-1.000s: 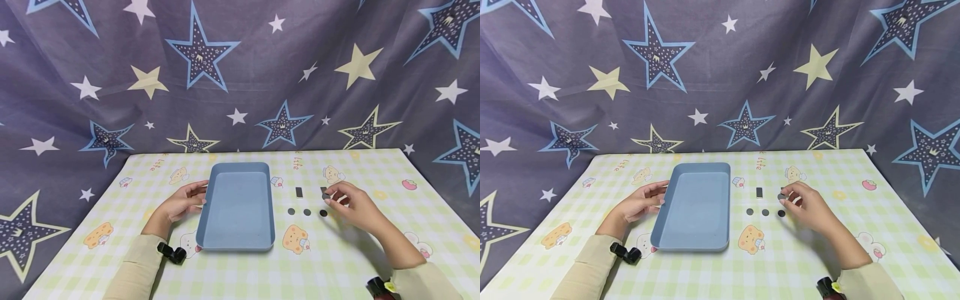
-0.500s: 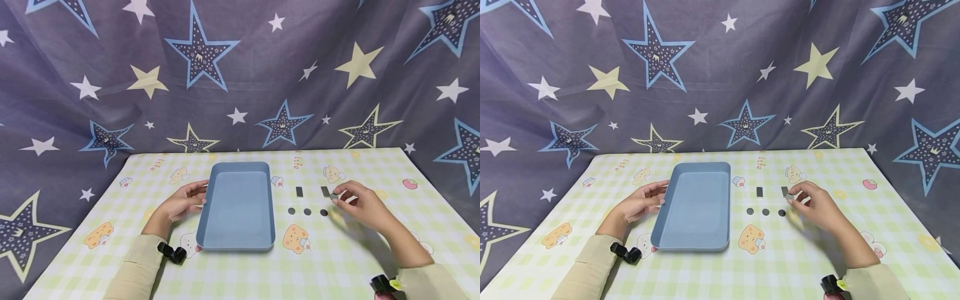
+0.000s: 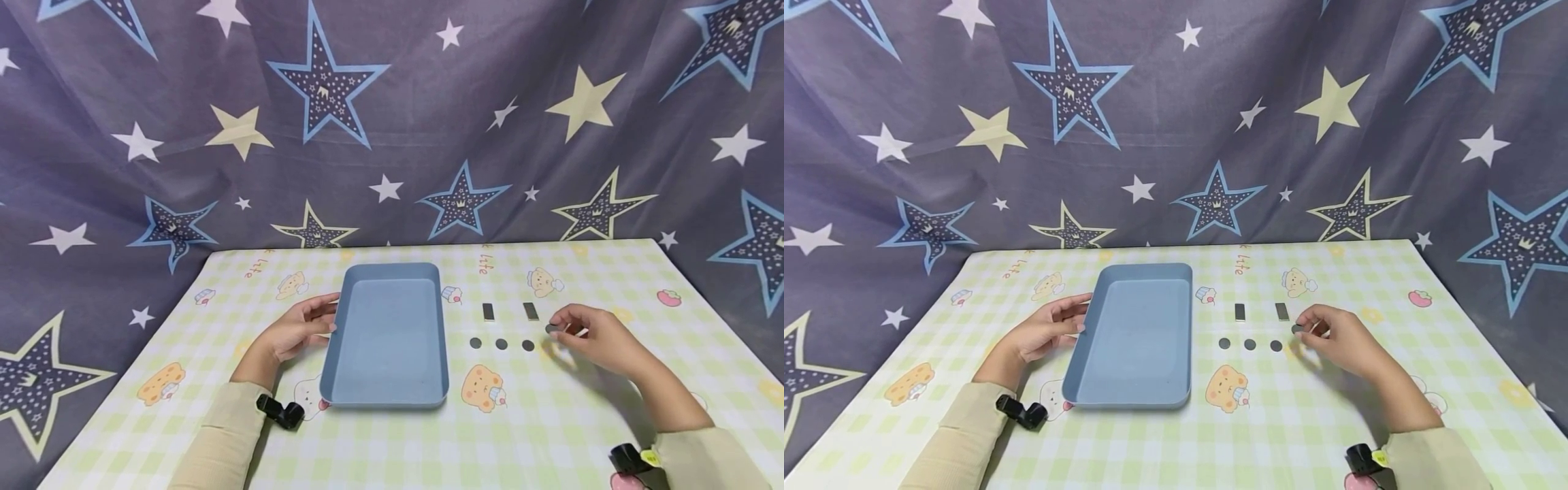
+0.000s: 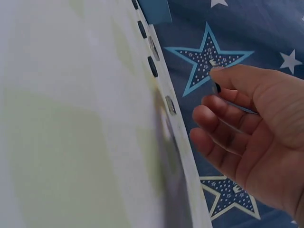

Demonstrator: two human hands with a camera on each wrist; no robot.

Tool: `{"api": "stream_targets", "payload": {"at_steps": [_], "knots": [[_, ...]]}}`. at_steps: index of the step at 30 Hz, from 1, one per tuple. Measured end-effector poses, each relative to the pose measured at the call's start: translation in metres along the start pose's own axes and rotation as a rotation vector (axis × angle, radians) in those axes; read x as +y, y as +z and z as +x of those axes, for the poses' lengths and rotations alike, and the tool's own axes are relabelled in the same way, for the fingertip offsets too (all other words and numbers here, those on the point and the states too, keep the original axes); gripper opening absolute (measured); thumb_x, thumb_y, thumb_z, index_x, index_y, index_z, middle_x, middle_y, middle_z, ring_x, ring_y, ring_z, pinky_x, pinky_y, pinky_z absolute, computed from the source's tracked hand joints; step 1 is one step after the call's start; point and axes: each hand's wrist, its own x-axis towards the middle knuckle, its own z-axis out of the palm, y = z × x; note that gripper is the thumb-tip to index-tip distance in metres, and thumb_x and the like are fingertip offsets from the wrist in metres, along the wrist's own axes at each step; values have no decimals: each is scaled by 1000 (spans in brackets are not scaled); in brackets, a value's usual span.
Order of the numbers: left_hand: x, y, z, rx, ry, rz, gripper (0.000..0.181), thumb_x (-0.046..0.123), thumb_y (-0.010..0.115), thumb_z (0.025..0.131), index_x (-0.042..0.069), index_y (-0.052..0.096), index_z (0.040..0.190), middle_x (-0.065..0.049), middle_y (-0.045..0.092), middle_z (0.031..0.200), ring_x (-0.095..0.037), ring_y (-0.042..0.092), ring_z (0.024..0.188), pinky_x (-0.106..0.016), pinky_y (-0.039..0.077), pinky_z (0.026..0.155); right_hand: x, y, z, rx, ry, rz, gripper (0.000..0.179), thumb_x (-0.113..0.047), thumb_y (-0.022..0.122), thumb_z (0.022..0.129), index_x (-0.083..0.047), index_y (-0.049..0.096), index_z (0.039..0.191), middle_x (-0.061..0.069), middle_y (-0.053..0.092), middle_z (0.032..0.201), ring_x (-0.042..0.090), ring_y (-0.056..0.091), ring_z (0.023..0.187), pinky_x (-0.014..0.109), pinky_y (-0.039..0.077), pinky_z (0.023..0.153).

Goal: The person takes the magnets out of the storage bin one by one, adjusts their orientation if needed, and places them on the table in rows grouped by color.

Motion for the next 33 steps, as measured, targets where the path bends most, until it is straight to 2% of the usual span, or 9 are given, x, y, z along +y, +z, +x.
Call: {"api": "stream_targets", "payload": {"at_steps": [5, 10, 17, 28, 33], "knots": [[0, -1, 0, 3, -3, 0, 73, -5, 59, 89, 0, 24, 153, -30, 29, 150, -22, 57, 117, -37, 55, 82, 9, -1, -1, -68, 23, -24, 8, 0, 66, 88, -5, 65, 93, -2, 55, 74, 7, 49, 64, 23, 42, 55], [0, -1, -1, 4, -7, -3, 74, -4, 60, 89, 0, 23, 153, -30, 29, 150, -21, 57, 116, -37, 55, 82, 14, 1, -1, -112, 45, -55, 5, -4, 69, 87, -7, 66, 90, -4, 53, 72, 6, 45, 63, 24, 39, 56], [1, 0, -3, -3, 5, -19, 74, -6, 58, 89, -2, 22, 153, -31, 29, 150, -23, 56, 118, -37, 55, 82, 19, 5, -1, -133, 89, -39, 4, -7, 70, 89, -6, 66, 92, -2, 52, 71, 8, 45, 62, 25, 38, 56], [2, 3, -1, 2, -2, -6, 73, -4, 59, 89, 0, 24, 153, -30, 30, 150, -24, 55, 118, -37, 55, 83, 25, 5, -2, -145, 98, -10, 9, -7, 69, 89, -5, 65, 97, -1, 50, 71, 8, 43, 60, 26, 37, 54], [1, 4, 0, -5, -3, -6, 73, -4, 59, 89, 0, 23, 153, -30, 30, 150, -24, 55, 118, -37, 54, 83, 26, 5, -5, -145, 109, 24, 19, -12, 70, 90, -3, 63, 106, 0, 52, 72, 9, 45, 59, 26, 39, 53]]}}
